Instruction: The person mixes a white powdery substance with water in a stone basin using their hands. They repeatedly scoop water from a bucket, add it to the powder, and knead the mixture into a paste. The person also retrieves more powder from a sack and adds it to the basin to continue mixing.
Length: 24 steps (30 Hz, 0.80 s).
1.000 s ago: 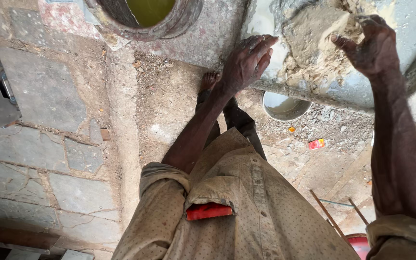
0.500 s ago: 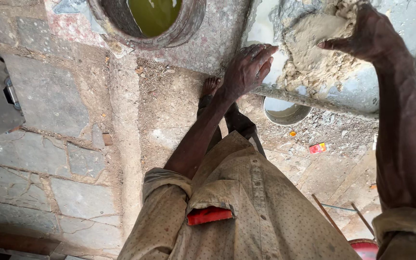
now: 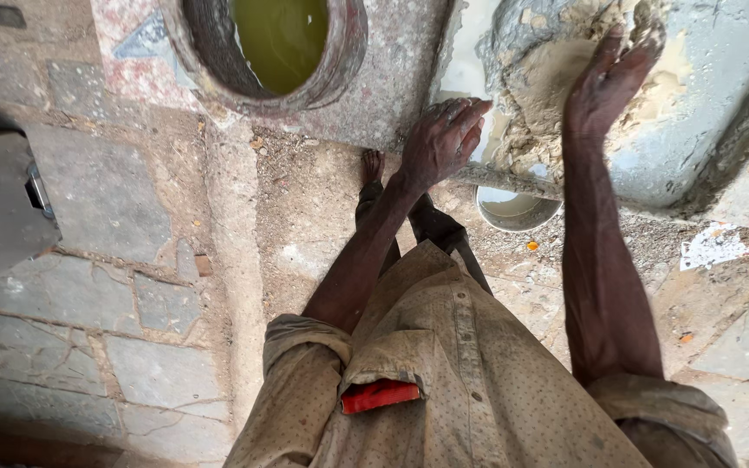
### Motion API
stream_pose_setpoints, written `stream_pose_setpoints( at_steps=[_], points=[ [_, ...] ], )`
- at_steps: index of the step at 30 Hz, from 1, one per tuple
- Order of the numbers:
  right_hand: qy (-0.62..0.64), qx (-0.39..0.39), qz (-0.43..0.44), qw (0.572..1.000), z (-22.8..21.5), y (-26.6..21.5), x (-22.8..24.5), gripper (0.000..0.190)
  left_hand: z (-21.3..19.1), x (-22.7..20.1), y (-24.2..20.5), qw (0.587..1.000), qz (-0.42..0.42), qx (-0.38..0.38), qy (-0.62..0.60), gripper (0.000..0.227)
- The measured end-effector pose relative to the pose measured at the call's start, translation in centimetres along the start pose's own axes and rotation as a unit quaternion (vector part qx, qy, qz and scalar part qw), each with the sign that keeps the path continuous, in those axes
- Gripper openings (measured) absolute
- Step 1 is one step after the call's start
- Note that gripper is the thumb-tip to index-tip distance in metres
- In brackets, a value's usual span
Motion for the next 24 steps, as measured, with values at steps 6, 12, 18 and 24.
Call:
stream_pose_setpoints(
  at_steps=[6, 12, 18, 24],
  points=[
    [0.011, 0.011, 0.258, 0.966, 2.8, -1.9, -4.1, 0.088, -1.6, -1.3, 0.3, 0.995, -0.056, 0.056, -0.056, 0.045],
    [-0.277, -0.004, 0.173, 0.945, 3.9, -1.8, -3.1, 0.078, -2.3, -1.2, 1.3, 0.996, -0.035, 0.067, -0.042, 0.051],
    [-0.31, -0.032, 0.126, 0.942, 1.9, -1.3, -0.2, 0.07, -2.2, -1.1, 2.2, 0.994, -0.032, 0.093, -0.041, 0.054],
    [-0.318, -0.038, 0.162, 0.933, 2.7, 0.4, 0.2, 0.062, -2.7, -0.4, 2.4, 0.994, -0.021, 0.086, -0.062, 0.053]
  ],
)
Point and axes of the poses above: each hand's wrist, its own y-axis towards the middle knuckle, its own z-axis out of the palm, x = y × z, the point moved 2 cm from there along y, towards the middle knuckle, and after that the axes turned 1 degree about y, right-handed, at the moved point
